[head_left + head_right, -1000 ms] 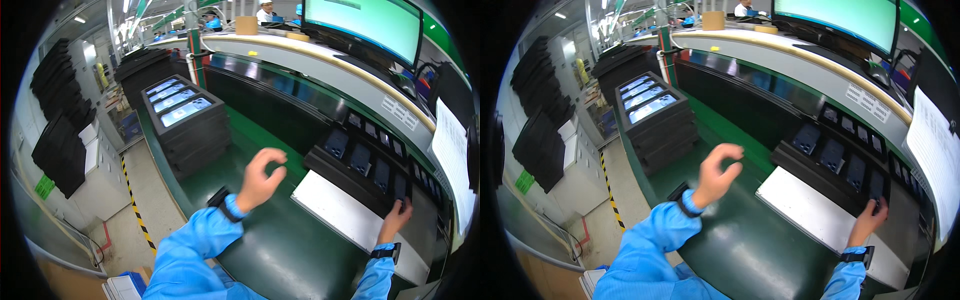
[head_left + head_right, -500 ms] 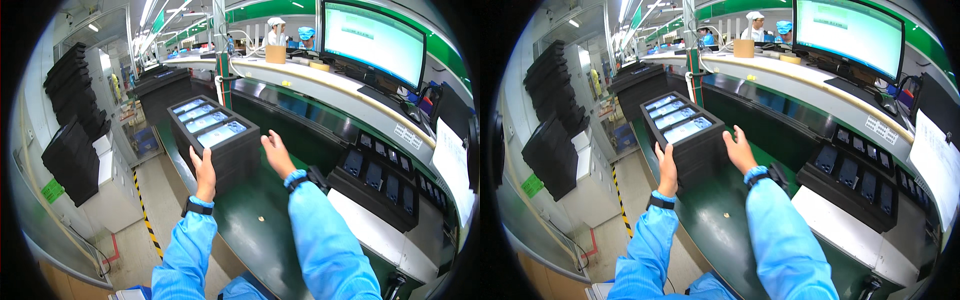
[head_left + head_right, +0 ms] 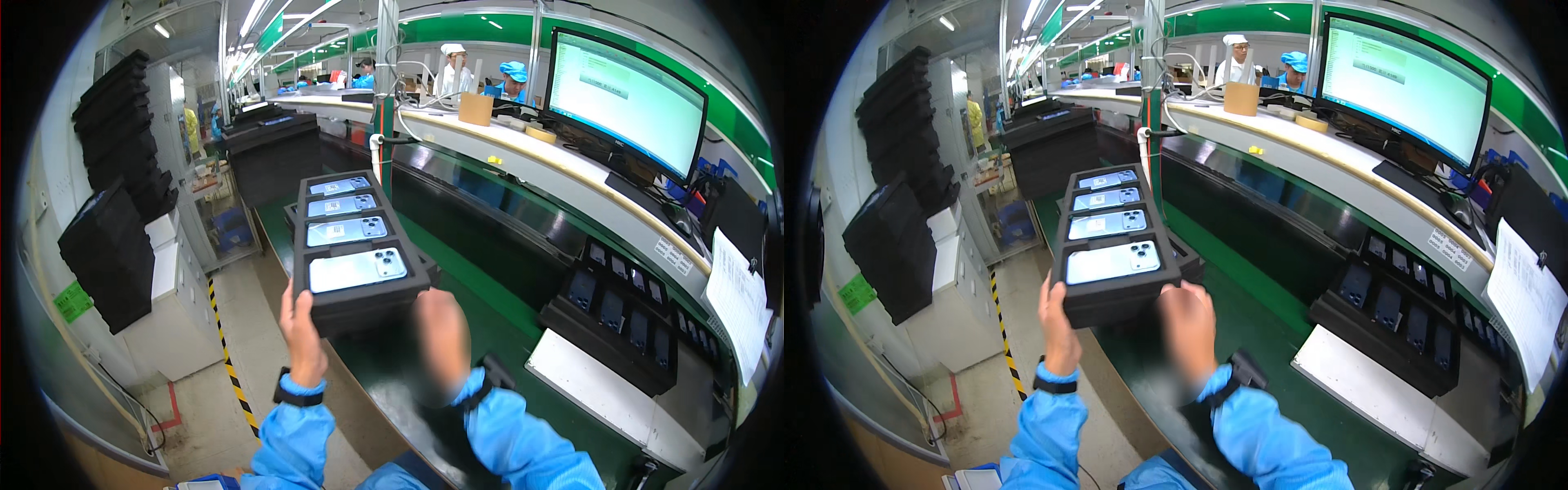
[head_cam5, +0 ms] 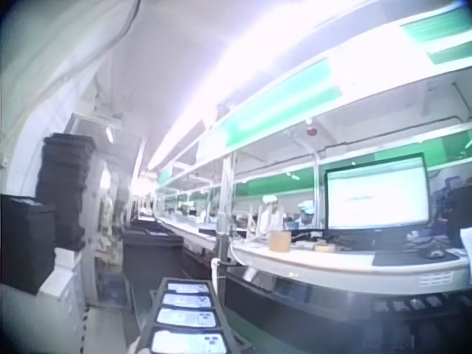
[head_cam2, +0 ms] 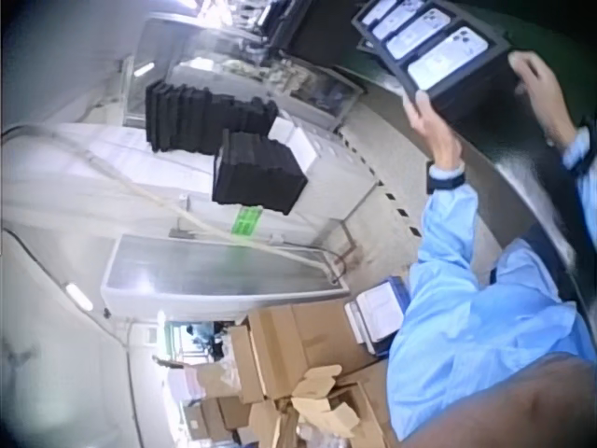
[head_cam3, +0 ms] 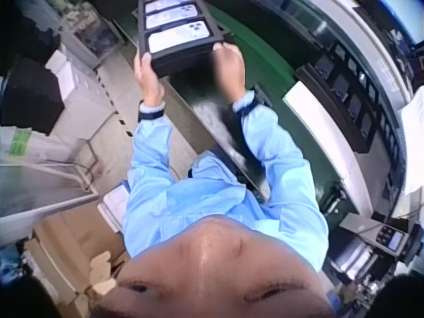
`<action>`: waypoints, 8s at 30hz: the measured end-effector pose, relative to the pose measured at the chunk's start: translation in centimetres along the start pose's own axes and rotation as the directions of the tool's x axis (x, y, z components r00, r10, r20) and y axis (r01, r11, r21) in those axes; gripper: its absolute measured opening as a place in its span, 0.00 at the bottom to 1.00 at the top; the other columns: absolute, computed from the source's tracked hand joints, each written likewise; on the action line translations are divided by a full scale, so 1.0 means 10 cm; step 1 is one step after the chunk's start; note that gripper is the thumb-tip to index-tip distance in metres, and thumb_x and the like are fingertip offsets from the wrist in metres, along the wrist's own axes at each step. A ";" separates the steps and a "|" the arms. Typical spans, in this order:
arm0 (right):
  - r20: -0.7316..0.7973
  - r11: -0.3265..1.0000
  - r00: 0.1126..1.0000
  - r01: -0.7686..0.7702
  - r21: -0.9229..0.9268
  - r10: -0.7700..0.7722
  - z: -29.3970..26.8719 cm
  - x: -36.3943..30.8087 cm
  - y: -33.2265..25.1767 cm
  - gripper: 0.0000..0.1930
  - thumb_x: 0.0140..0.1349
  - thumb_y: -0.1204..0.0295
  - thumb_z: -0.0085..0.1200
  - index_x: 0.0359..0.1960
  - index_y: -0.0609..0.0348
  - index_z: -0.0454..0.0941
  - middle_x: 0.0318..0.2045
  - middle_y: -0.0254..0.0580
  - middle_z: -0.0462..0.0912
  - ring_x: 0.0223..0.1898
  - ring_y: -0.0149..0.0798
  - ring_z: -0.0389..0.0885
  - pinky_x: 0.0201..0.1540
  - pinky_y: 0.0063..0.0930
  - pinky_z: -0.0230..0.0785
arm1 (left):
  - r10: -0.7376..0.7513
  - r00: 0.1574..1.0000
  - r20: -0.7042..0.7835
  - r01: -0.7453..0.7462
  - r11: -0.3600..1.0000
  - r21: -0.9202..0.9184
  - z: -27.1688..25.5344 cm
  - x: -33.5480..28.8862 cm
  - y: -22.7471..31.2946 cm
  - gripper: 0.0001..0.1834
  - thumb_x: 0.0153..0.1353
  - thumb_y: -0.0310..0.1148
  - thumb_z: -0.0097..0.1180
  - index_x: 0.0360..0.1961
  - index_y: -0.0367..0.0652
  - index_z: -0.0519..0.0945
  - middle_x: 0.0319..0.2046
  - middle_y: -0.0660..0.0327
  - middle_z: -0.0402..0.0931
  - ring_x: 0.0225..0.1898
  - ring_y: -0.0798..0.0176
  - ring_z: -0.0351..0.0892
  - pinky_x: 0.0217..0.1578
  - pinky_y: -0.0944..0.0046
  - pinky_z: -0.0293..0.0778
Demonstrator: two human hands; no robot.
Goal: Scanning barcodes on mobile phones and placing them into trays on an assembly line.
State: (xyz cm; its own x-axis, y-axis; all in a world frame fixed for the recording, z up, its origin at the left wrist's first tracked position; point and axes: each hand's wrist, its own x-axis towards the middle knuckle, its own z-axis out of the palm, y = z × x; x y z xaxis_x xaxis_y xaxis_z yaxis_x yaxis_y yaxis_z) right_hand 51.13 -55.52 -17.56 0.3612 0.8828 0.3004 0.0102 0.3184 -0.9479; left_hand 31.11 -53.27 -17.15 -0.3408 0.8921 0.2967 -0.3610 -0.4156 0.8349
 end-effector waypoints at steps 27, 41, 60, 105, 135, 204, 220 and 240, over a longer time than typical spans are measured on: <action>0.360 0.851 0.903 -0.369 0.374 0.234 -0.54 -0.83 -0.22 0.49 0.70 0.52 0.56 0.80 0.55 0.35 0.73 0.47 0.62 0.68 0.44 0.69 0.72 0.38 0.59 | -0.196 0.918 0.346 0.210 0.978 -0.005 -1.40 -1.46 0.44 0.66 0.47 0.68 0.64 0.76 0.30 0.55 0.71 0.45 0.62 0.72 0.50 0.64 0.71 0.52 0.58; -0.250 0.938 0.963 -0.006 0.346 0.098 -2.79 -2.25 -0.59 0.37 0.71 0.39 0.45 0.70 0.54 0.67 0.66 0.42 0.73 0.64 0.45 0.74 0.66 0.42 0.68 | -0.343 0.517 0.784 0.412 0.903 0.123 -1.16 -0.69 -0.24 0.46 0.61 0.63 0.50 0.59 0.25 0.77 0.52 0.45 0.82 0.53 0.54 0.82 0.57 0.60 0.74; -0.783 0.992 0.611 0.107 -0.070 -0.121 -2.76 -3.17 -0.84 0.46 0.57 0.35 0.63 0.63 0.58 0.61 0.56 0.43 0.74 0.60 0.39 0.74 0.63 0.34 0.67 | -0.575 0.234 0.784 0.829 0.539 0.148 1.18 -0.08 -1.99 0.22 0.71 0.48 0.50 0.48 0.39 0.83 0.40 0.55 0.86 0.43 0.57 0.86 0.48 0.56 0.82; -0.459 0.873 0.746 -0.451 0.184 0.482 -3.30 -2.78 -1.60 0.46 0.60 0.84 0.53 0.76 0.42 0.43 0.39 0.51 0.77 0.20 0.41 0.79 0.21 0.33 0.75 | 0.387 -0.423 0.819 -0.429 0.711 -0.557 3.35 -3.09 -1.14 0.21 0.63 0.35 0.55 0.56 0.40 0.78 0.52 0.52 0.80 0.62 0.45 0.71 0.64 0.48 0.63; -0.864 0.680 0.486 -0.679 -0.276 0.135 -4.57 -3.15 -0.73 0.37 0.58 0.77 0.60 0.70 0.48 0.60 0.34 0.43 0.80 0.21 0.32 0.78 0.22 0.29 0.73 | 0.312 -0.135 0.940 -0.262 0.904 -0.338 3.37 -3.10 -1.05 0.21 0.53 0.36 0.61 0.49 0.44 0.80 0.54 0.50 0.72 0.57 0.42 0.71 0.60 0.49 0.65; -0.878 0.891 -0.169 -0.166 -0.422 -0.448 -5.69 -3.96 -2.12 0.31 0.74 0.42 0.44 0.66 0.50 0.73 0.54 0.35 0.79 0.37 0.23 0.74 0.34 0.17 0.61 | 0.277 -0.212 0.937 -0.252 0.911 -0.327 3.34 -3.12 -1.11 0.21 0.62 0.40 0.56 0.53 0.40 0.78 0.52 0.54 0.75 0.56 0.50 0.73 0.59 0.51 0.65; -0.734 0.747 -0.177 -0.289 -0.598 -0.656 -5.71 -3.94 -2.16 0.22 0.76 0.56 0.51 0.57 0.61 0.82 0.30 0.33 0.81 0.23 0.20 0.71 0.21 0.15 0.62 | 0.258 -0.240 0.936 -0.257 0.913 -0.317 3.37 -3.07 -1.08 0.20 0.61 0.40 0.55 0.51 0.43 0.79 0.50 0.53 0.75 0.53 0.48 0.74 0.56 0.53 0.65; -0.374 0.398 0.766 -0.607 -0.688 0.523 -3.79 -2.67 -1.53 0.21 0.68 0.57 0.60 0.23 0.63 0.80 0.15 0.35 0.74 0.20 0.28 0.72 0.24 0.28 0.64 | 0.189 -0.281 0.941 -0.301 0.914 -0.273 3.39 -3.09 -1.05 0.17 0.61 0.41 0.59 0.44 0.40 0.74 0.53 0.49 0.75 0.53 0.42 0.74 0.58 0.49 0.66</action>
State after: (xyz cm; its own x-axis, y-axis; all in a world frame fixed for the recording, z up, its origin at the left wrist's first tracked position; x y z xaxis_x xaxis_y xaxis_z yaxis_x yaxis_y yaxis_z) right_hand 76.71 -97.06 -15.13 0.6307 0.7136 -0.3050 0.4258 -0.6468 -0.6327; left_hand 74.82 -70.44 -19.34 0.8445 -0.1619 0.5105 -0.4643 -0.6963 0.5474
